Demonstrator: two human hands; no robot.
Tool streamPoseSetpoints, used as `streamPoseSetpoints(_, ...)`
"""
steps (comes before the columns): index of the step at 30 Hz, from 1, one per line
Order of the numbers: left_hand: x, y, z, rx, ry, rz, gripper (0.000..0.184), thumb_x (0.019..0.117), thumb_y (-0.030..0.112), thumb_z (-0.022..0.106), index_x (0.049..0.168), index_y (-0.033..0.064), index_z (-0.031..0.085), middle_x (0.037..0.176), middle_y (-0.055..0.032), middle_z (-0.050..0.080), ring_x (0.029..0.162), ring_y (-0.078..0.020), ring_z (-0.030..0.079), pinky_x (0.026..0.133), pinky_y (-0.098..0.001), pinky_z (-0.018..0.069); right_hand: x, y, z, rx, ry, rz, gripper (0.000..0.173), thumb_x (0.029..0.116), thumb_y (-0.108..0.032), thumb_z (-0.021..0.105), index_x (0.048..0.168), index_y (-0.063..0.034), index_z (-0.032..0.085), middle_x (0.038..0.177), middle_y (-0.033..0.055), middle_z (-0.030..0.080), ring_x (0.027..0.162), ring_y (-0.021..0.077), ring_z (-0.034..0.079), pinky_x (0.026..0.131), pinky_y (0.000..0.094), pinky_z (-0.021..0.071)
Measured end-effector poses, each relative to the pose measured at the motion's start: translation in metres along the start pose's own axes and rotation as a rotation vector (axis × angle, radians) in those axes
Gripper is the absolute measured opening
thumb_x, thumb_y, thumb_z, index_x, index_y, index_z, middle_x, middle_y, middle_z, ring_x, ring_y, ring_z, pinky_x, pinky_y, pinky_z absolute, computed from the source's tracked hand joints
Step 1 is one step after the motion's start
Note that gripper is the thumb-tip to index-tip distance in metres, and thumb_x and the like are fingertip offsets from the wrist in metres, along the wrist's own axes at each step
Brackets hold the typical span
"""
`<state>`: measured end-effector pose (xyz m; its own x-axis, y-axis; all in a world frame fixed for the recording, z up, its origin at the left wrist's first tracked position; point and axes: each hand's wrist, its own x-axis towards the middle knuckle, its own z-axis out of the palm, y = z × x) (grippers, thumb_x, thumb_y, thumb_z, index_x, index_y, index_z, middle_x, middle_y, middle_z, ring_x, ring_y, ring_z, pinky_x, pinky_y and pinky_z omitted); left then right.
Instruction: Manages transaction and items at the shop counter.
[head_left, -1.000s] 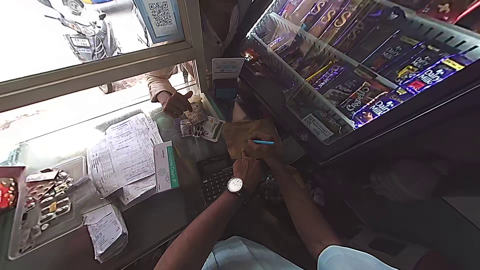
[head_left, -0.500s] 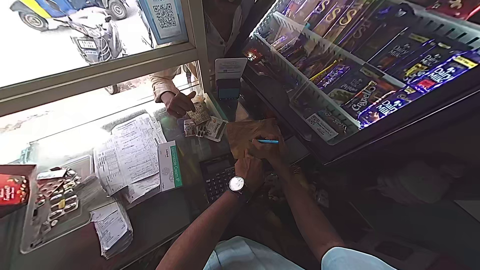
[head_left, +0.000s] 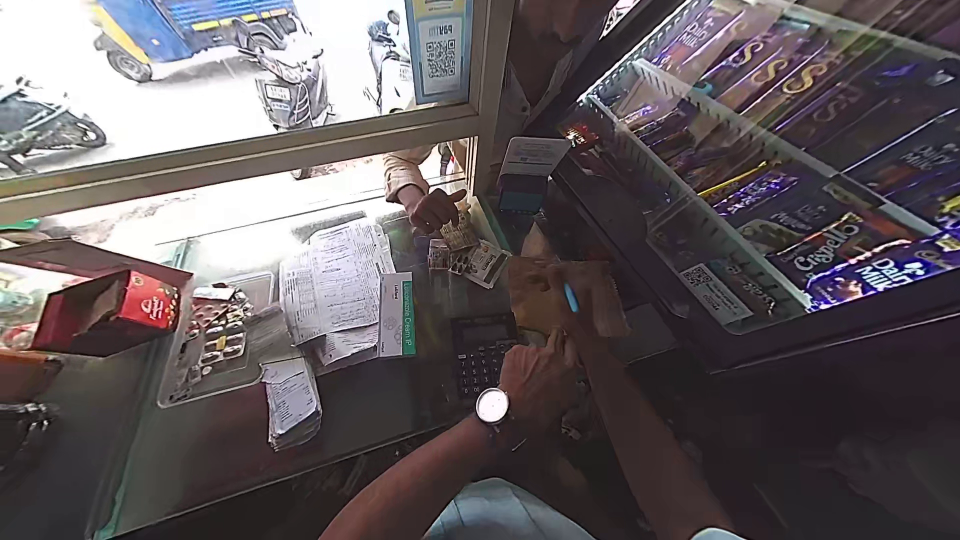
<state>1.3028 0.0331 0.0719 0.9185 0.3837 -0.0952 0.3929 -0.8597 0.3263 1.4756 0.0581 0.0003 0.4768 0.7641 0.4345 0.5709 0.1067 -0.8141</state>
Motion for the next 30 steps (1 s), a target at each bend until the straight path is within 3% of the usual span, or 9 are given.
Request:
streamPoseSetpoints(3, -0.062, -0.023, 0.02, -0.058, 0.456, 0.216, 0.026, 0.1005, 0.029, 0.056, 0.111, 0.0134, 0.074, 0.097, -0.0031, 0.076, 0.075, -0.0196, 0.073, 0.057, -0.0364, 0.057, 0.038, -0.025, 0.051, -0.223, -0.338, -0.116, 0.03, 0.1032, -0.027, 0.06, 0.122, -0.0078, 0.072, 0.108, 0.0104, 0.075, 0.095, 0.0232, 0.073, 0.087, 0.0455, 0.059)
streamPoseSetpoints(6, -0.116, -0.059, 0.036, -0.042, 0.686, 0.178, 0.024, 0.1001, 0.028, 0.057, 0.11, 0.0151, 0.075, 0.087, 0.0011, 0.075, 0.071, -0.012, 0.07, 0.059, -0.0279, 0.056, 0.065, -0.038, 0.1, -0.584, -0.564, -0.152, 0.035, 0.0992, -0.036, 0.066, 0.127, -0.0168, 0.071, 0.111, 0.0143, 0.073, 0.107, 0.0344, 0.068, 0.096, 0.0557, 0.051)
streamPoseSetpoints(9, -0.162, -0.107, 0.06, -0.012, 0.855, -0.008, 0.025, 0.1015, 0.027, 0.057, 0.107, 0.0135, 0.077, 0.083, -0.0005, 0.075, 0.069, -0.0101, 0.069, 0.061, -0.0256, 0.0562, 0.072, -0.04, 0.121, -0.839, -0.683, -0.167, 0.031, 0.0998, -0.033, 0.064, 0.127, -0.0188, 0.07, 0.105, 0.0152, 0.073, 0.105, 0.0353, 0.068, 0.098, 0.0547, 0.0467)
streamPoseSetpoints(13, -0.199, -0.154, 0.082, 0.052, 0.987, -0.232, 0.025, 0.0991, 0.023, 0.059, 0.101, 0.0087, 0.079, 0.075, -0.0048, 0.072, 0.064, -0.0127, 0.065, 0.059, -0.0255, 0.0529, 0.05, -0.047, 0.113, -0.798, -0.446, -0.403, 0.018, 0.0989, -0.015, 0.062, 0.109, -0.0087, 0.075, 0.079, 0.0165, 0.07, 0.081, 0.036, 0.07, 0.082, 0.0518, 0.0534)
streamPoseSetpoints(17, -0.197, -0.169, 0.092, 0.037, 1.056, -0.31, 0.024, 0.0985, 0.021, 0.06, 0.1, 0.0068, 0.079, 0.071, -0.0064, 0.069, 0.061, -0.013, 0.063, 0.057, -0.0253, 0.051, 0.018, -0.064, 0.115, -0.713, -0.488, -0.485, 0.022, 0.1003, -0.02, 0.059, 0.108, -0.0136, 0.078, 0.083, 0.0124, 0.074, 0.085, 0.0316, 0.073, 0.084, 0.0485, 0.0557)
streamPoseSetpoints(20, -0.193, -0.171, 0.096, 0.049, 1.076, -0.324, 0.025, 0.0982, 0.021, 0.06, 0.099, 0.0056, 0.079, 0.068, -0.0071, 0.067, 0.058, -0.0145, 0.061, 0.055, -0.0269, 0.0492, 0.019, -0.071, 0.109, -0.512, -0.624, -0.231, 0.03, 0.1053, -0.035, 0.055, 0.115, -0.0158, 0.076, 0.094, 0.012, 0.075, 0.091, 0.0305, 0.072, 0.085, 0.0512, 0.0548)
streamPoseSetpoints(23, -0.198, -0.17, 0.099, 0.045, 1.07, -0.338, 0.026, 0.0988, 0.02, 0.06, 0.101, 0.0028, 0.079, 0.068, -0.01, 0.067, 0.059, -0.018, 0.062, 0.056, -0.0301, 0.0503, 0.003, -0.082, 0.069, -0.088, -0.265, -0.081, 0.022, 0.105, -0.021, 0.058, 0.111, -0.0072, 0.074, 0.093, 0.0073, 0.074, 0.073, 0.016, 0.069, 0.068, 0.0372, 0.0585)
streamPoseSetpoints(25, -0.199, -0.167, 0.099, 0.045, 1.049, -0.345, 0.026, 0.0993, 0.02, 0.061, 0.101, 0.0016, 0.079, 0.067, -0.0111, 0.067, 0.058, -0.0196, 0.062, 0.056, -0.0309, 0.0492, -0.026, -0.09, 0.04, 0.087, -0.095, -0.002, 0.02, 0.105, -0.016, 0.056, 0.113, -0.0056, 0.071, 0.094, 0.0028, 0.075, 0.064, 0.0055, 0.061, 0.055, 0.023, 0.0504)
streamPoseSetpoints(30, -0.197, -0.169, 0.097, 0.042, 1.049, -0.319, 0.025, 0.0994, 0.019, 0.062, 0.1, -0.0005, 0.078, 0.069, -0.0125, 0.068, 0.06, -0.0186, 0.062, 0.058, -0.0281, 0.049, -0.141, -0.087, 0.031, -0.064, -0.123, -0.151, 0.02, 0.0979, -0.011, 0.056, 0.1, -0.0051, 0.075, 0.106, 0.0072, 0.077, 0.101, 0.0166, 0.07, 0.091, 0.0346, 0.0556)
